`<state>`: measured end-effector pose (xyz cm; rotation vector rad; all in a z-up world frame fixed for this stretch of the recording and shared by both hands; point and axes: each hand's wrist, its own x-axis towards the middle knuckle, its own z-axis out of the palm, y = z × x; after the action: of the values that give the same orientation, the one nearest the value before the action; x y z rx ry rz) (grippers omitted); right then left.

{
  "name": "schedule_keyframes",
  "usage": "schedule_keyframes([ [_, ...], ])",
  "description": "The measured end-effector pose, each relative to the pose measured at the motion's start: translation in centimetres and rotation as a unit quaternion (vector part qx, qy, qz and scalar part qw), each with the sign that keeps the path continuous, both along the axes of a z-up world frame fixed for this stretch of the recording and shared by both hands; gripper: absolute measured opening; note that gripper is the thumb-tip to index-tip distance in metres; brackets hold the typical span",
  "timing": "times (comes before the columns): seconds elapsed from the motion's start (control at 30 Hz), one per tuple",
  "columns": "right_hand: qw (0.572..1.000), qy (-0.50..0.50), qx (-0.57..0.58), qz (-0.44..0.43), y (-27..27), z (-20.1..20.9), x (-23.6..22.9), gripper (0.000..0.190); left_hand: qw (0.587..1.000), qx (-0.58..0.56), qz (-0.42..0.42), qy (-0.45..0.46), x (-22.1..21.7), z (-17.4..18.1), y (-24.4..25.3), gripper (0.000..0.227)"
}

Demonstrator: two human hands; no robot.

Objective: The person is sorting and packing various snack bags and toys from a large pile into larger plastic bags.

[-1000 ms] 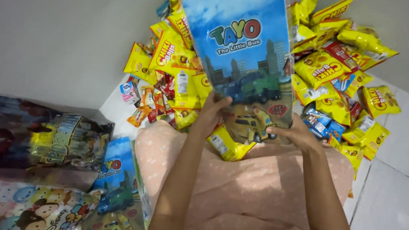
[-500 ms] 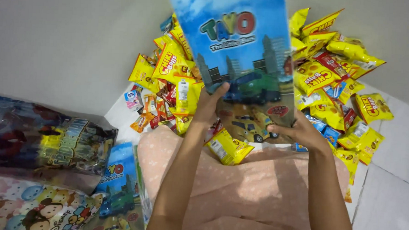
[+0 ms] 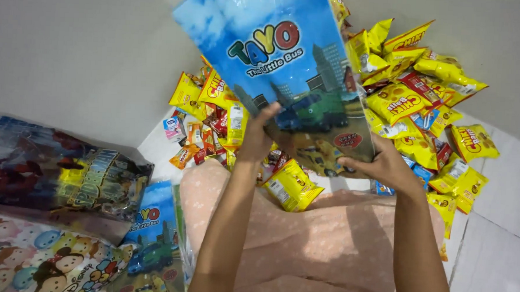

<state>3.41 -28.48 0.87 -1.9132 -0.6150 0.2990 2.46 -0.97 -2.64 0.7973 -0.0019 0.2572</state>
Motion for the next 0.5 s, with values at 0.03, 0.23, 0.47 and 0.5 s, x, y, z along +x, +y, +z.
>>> schedule_keyframes([
  [0.03, 0.999, -0.032, -0.004, -0.002, -0.1, 0.1, -0.1, 0.046, 0.999, -0.049, -0.007, 0.011, -0.5, 0.8, 0.0, 0.04],
  [0.23, 0.998, 0.032, 0.004, -0.061, -2.9, -4.7, 2.6, 0.065, 0.931, 0.285, 0.011, 0.228, -3.1, 9.0, 0.5, 0.09],
  [0.47, 0.974, 0.145, 0.17, -0.042, -2.0, -11.3, 4.7, 0.068, 0.941, 0.32, 0.037, -0.107, 1.8, 2.4, 0.7, 0.023],
  [0.5, 0.974, 0.137, 0.175, -0.046, -1.1, -10.3, 4.1, 0.073, 0.937, 0.338, 0.051, -0.072, 1.8, 2.7, 0.4, 0.019],
])
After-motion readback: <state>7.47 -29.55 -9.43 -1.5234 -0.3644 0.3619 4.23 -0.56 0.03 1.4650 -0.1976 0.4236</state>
